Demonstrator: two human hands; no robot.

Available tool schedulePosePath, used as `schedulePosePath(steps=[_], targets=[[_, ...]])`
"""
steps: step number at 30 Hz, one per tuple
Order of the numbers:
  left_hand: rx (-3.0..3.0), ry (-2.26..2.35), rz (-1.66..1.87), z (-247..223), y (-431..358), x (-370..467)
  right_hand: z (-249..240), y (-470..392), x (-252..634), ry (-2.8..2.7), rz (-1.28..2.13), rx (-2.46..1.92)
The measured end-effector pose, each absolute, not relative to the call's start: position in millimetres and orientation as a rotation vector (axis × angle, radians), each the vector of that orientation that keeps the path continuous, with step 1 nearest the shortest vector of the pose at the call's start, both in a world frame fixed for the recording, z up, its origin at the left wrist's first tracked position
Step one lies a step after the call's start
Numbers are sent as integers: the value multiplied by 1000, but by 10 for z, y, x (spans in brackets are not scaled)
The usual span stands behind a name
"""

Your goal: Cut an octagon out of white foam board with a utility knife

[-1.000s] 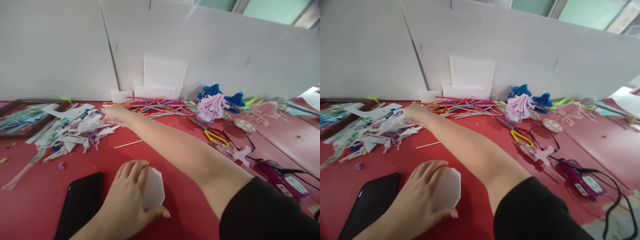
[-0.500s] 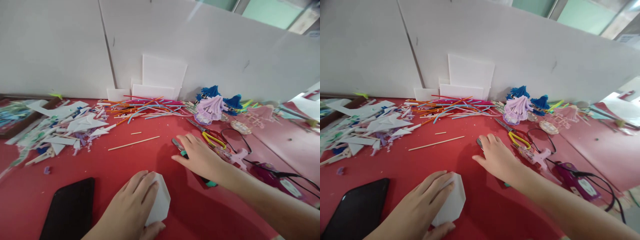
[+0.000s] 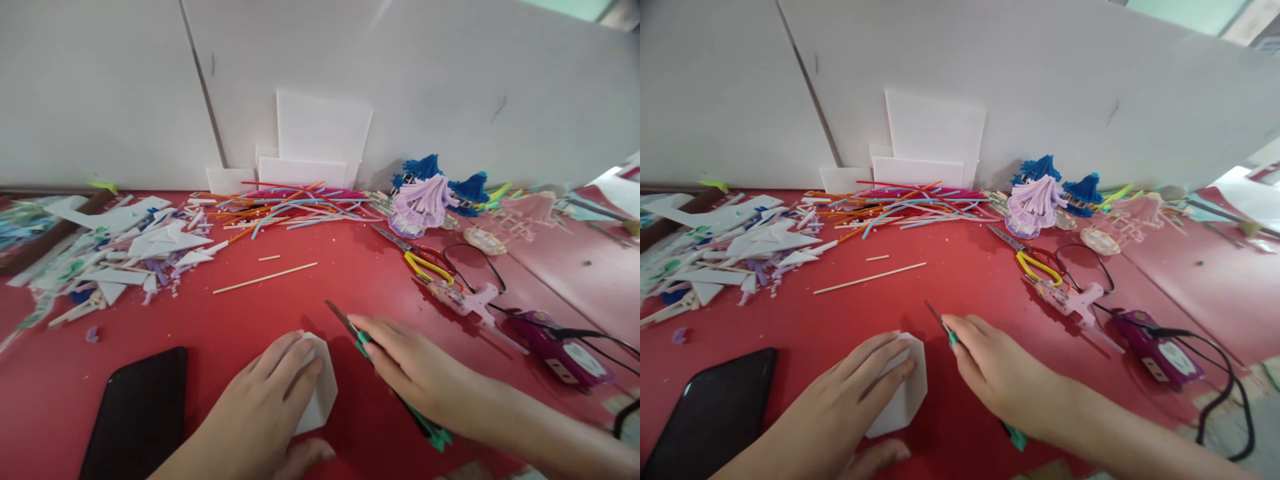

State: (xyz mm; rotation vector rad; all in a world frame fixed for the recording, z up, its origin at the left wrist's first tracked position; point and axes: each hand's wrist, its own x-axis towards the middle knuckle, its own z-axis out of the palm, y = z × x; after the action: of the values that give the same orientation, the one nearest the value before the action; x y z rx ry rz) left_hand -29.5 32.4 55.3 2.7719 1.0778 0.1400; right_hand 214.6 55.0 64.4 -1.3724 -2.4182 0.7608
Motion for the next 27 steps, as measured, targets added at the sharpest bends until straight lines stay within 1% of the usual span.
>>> schedulePosePath(steps=[4,12,18,27], targets=[[2752,1114,135,533,328,-276,642,467,2074,-2465,864,-1313],[2698,1088,284,620,315,-261,641,402,1991,-2477,1016,-1355],[2747,1115,367,531,322,-290,637,391,1963,-2442,1041,-1360],[2701,1149,298,495,316,-289,658,395,1970,-2447,1036,-1359]])
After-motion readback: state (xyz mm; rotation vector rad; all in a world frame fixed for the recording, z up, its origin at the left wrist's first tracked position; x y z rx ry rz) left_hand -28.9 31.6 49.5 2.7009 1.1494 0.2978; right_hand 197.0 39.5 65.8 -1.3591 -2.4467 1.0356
